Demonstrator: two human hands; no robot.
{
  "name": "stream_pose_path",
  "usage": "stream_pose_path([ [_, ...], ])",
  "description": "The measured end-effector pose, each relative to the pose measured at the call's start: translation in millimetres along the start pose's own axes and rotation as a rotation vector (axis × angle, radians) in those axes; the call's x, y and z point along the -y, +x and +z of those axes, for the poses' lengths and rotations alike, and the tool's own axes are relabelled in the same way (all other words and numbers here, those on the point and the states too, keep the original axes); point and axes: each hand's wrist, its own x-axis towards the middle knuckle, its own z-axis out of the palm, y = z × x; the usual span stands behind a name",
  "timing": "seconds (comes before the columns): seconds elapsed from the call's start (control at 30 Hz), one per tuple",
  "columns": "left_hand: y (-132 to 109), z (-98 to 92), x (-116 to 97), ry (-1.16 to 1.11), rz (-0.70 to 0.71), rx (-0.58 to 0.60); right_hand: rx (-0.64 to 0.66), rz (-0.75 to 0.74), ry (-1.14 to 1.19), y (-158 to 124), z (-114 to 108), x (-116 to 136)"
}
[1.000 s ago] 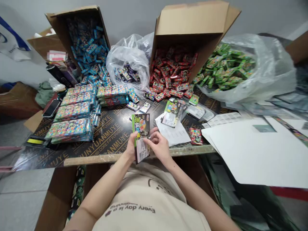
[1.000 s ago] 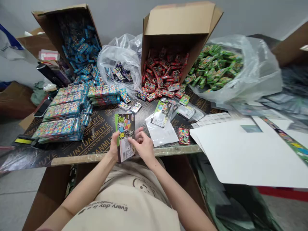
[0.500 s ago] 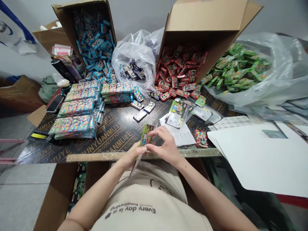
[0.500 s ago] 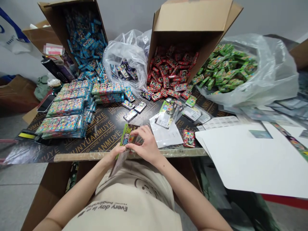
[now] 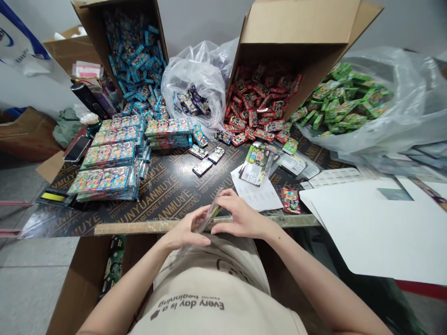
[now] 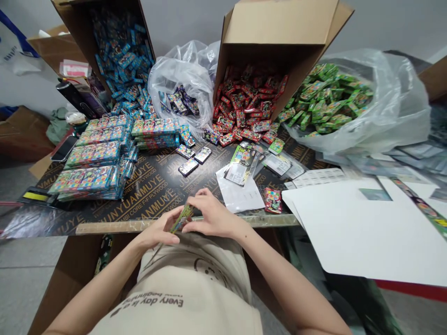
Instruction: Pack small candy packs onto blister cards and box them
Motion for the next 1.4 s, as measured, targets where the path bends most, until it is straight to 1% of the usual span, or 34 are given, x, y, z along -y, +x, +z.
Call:
stream_pose_path([
  [0.07, -2, -0.1, -3, 0.002, -0.01, -0.036, 0.076, 0.076, -0.042, -2, 0, -1],
  [0.13, -4, 4.0, -10, 0.029, -0.023, -0.023, 0.108, 0.116, -0.04, -2, -1, 0],
  [0.2, -4, 9.4, -16, 0.071, -0.032, 0.028, 0.094, 0.11, -0.004, -1, -1, 1],
  [0.23, -4, 11.2, -19, 0.081, -0.027, 0.042, 0.066, 0.102, 0.027, 0, 0, 2],
  [0.27, -4, 12.1, -21, 0.076, -0.017, 0.046, 0.01, 0.099, 0.07, 1, 2, 3],
  [0.3, -3, 11.8, -21, 0.057, -0.004, 0.042, -0.075, 0.103, 0.123, 2, 4, 4],
  [0.4, -2, 7.1, -21, -0.034, 0.036, 0.039, -0.409, 0.152, 0.308, 6, 14, 4],
  [0.43, -1, 5.6, -20, -0.064, 0.042, 0.048, -0.497, 0.165, 0.37, 7, 17, 4],
  [0.47, 0, 4.9, -20, -0.087, 0.047, 0.056, -0.555, 0.172, 0.422, 8, 18, 3],
  [0.5, 0, 5.0, -20, -0.105, 0.055, 0.053, -0.569, 0.176, 0.457, 9, 17, 3],
  [0.53, 1, 6.0, -20, -0.117, 0.066, 0.041, -0.53, 0.179, 0.469, 11, 14, 3],
  [0.57, 1, 7.7, -21, -0.123, 0.082, 0.022, -0.438, 0.184, 0.459, 12, 9, 3],
  [0.67, -2, 12.9, -24, -0.116, 0.109, -0.015, -0.017, 0.178, 0.402, 14, -12, 7],
  [0.7, -3, 13.8, -25, -0.113, 0.103, -0.015, 0.096, 0.161, 0.404, 14, -19, 8],
  [0.73, -5, 14.0, -26, -0.11, 0.091, -0.012, 0.166, 0.138, 0.413, 14, -25, 10],
  [0.8, -8, 13.3, -26, -0.085, 0.068, -0.009, 0.216, 0.104, 0.406, 14, -31, 12],
  [0.9, -10, 12.2, -26, 0.014, 0.063, -0.017, 0.194, 0.114, 0.305, 13, -31, 13],
  [0.97, -9, 12.8, -27, 0.096, 0.071, -0.048, 0.114, 0.117, 0.259, 13, -27, 11],
  [1.0, -8, 13.2, -26, 0.127, 0.082, -0.067, 0.048, 0.107, 0.251, 13, -24, 9],
  [1.07, -5, 13.7, -25, 0.163, 0.116, -0.096, -0.162, 0.082, 0.218, 14, -17, 4],
  [1.13, -3, 13.1, -24, 0.154, 0.147, -0.132, -0.434, 0.098, 0.162, 14, -9, -2],
  [1.17, -2, 12.4, -24, 0.137, 0.156, -0.161, -0.551, 0.122, 0.167, 14, -4, -5],
  [1.2, -1, 11.5, -24, 0.115, 0.162, -0.196, -0.616, 0.155, 0.219, 14, 1, -8],
  [1.23, 0, 10.5, -24, 0.099, 0.168, -0.23, -0.613, 0.191, 0.323, 15, 7, -10],
  [1.27, 0, 9.6, -26, 0.099, 0.179, -0.26, -0.549, 0.227, 0.461, 15, 14, -12],
  [1.3, 1, 8.9, -27, 0.127, 0.192, -0.283, -0.454, 0.259, 0.603, 15, 20, -13],
  [1.33, 1, 8.3, -29, 0.186, 0.203, -0.305, -0.366, 0.287, 0.725, 15, 25, -13],
  [1.37, 2, 8.0, -31, 0.271, 0.211, -0.329, -0.309, 0.311, 0.814, 15, 30, -12],
  [1.4, 2, 8.1, -33, 0.373, 0.215, -0.352, -0.295, 0.333, 0.869, 15, 33, -12],
])
